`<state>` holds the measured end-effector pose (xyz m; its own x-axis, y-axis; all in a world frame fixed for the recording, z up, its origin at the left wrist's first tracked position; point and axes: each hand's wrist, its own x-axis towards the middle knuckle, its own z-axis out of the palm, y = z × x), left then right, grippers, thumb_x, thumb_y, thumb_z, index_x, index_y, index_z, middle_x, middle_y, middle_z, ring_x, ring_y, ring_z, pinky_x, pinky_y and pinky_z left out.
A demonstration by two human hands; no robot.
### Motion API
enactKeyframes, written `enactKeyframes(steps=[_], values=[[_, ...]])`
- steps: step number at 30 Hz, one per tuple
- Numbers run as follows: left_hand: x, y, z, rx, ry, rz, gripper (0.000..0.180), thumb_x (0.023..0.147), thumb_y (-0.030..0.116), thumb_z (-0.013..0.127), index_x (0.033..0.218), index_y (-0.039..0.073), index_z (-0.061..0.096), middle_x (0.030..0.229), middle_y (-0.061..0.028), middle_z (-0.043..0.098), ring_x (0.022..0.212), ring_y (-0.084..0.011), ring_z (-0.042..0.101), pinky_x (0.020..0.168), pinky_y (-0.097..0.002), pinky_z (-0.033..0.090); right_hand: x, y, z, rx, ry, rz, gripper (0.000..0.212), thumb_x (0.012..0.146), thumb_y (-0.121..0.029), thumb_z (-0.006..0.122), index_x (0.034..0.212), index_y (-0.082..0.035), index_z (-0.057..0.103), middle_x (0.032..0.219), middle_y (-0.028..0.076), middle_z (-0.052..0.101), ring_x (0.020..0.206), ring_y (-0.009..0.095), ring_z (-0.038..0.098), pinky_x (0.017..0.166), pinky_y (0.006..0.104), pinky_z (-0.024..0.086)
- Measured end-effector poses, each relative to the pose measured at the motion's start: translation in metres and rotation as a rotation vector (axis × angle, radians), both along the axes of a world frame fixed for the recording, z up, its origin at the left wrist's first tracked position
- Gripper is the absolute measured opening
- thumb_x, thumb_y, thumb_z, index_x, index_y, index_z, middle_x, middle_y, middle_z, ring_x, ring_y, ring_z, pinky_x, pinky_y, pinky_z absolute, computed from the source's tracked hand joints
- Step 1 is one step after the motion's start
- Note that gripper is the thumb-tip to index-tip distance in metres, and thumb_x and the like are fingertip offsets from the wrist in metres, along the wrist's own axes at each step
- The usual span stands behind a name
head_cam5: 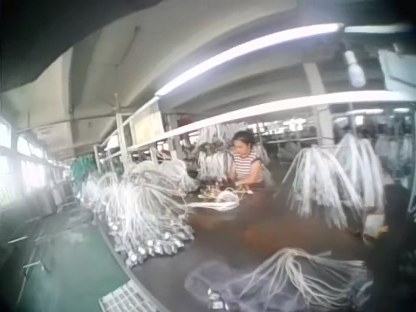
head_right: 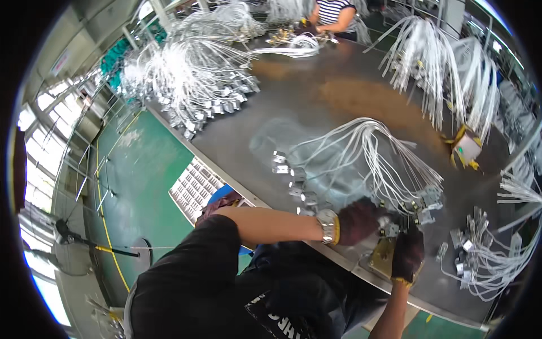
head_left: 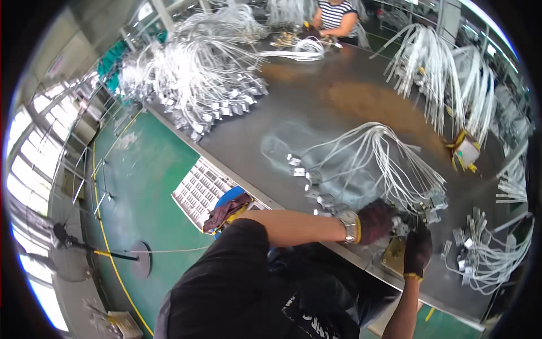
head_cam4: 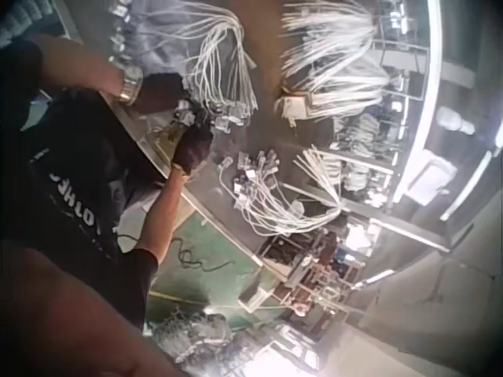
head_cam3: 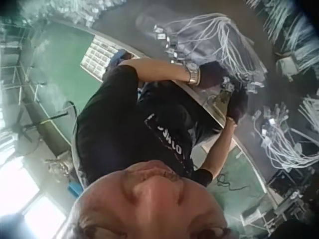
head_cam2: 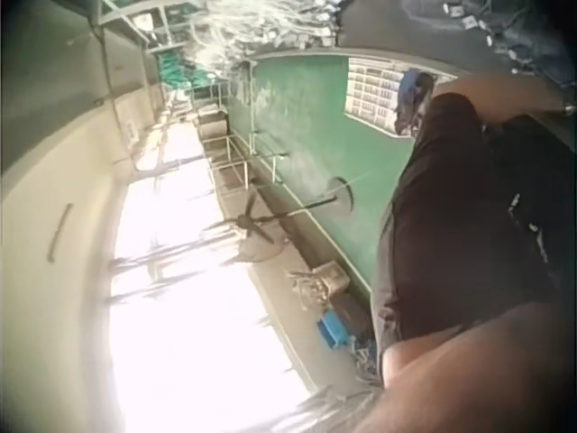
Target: Assembling electrical wiring harnesses using a jig and manual tools.
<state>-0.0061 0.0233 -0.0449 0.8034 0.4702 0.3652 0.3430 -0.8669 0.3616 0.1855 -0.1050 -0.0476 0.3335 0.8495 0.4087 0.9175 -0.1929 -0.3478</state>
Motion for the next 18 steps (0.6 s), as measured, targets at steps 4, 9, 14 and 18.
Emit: enactKeyframes(steps=[4,9,14,18], values=[[0.032,0.003,-0.001,-0.247,0.078,0.02,0.025,0.092,0.02,0.06,0.109,0.007,0.073,0.102,-0.0156,0.073,0.097,-0.0347,0.071,0.085,-0.0458,0.054,0.006,-0.005,-0.014,-0.081,0.484,0.063,0.021,0.094,-0.015,0.063,0.112,-0.006,0.068,0.092,0.016,0.071,0.081,0.03,0.069,0.071,0.0419,0.055],[0.033,-0.007,-0.003,0.069,0.199,-0.03,0.031,0.098,0.026,0.051,0.084,0.008,0.073,0.082,-0.0171,0.072,0.078,-0.0372,0.071,0.07,-0.0473,0.053,-0.01,-0.019,0.0,-0.172,1.052,0.031,0.013,0.097,-0.016,0.062,0.104,-0.005,0.065,0.082,0.011,0.068,0.071,0.018,0.067,0.058,0.0328,0.051],[0.02,-0.029,0.003,0.044,0.029,-0.225,0.022,0.078,0.031,0.071,0.08,0.009,0.072,0.079,-0.0161,0.071,0.079,-0.0348,0.071,0.07,-0.0471,0.054,0.007,-0.065,-0.048,0.002,0.694,0.16,0.011,0.079,-0.007,0.065,0.088,-0.008,0.071,0.089,0.011,0.071,0.091,0.035,0.066,0.09,0.0473,0.052],[-0.006,-0.015,0.019,0.051,0.14,-0.213,0.035,0.083,0.043,0.069,0.084,0.008,0.07,0.09,-0.0163,0.069,0.088,-0.0351,0.068,0.078,-0.0498,0.049,-0.056,-0.045,0.014,0.149,1.463,-0.086,0.007,0.095,-0.009,0.064,0.101,-0.006,0.066,0.087,0.005,0.066,0.074,0.017,0.064,0.064,0.0315,0.053]])
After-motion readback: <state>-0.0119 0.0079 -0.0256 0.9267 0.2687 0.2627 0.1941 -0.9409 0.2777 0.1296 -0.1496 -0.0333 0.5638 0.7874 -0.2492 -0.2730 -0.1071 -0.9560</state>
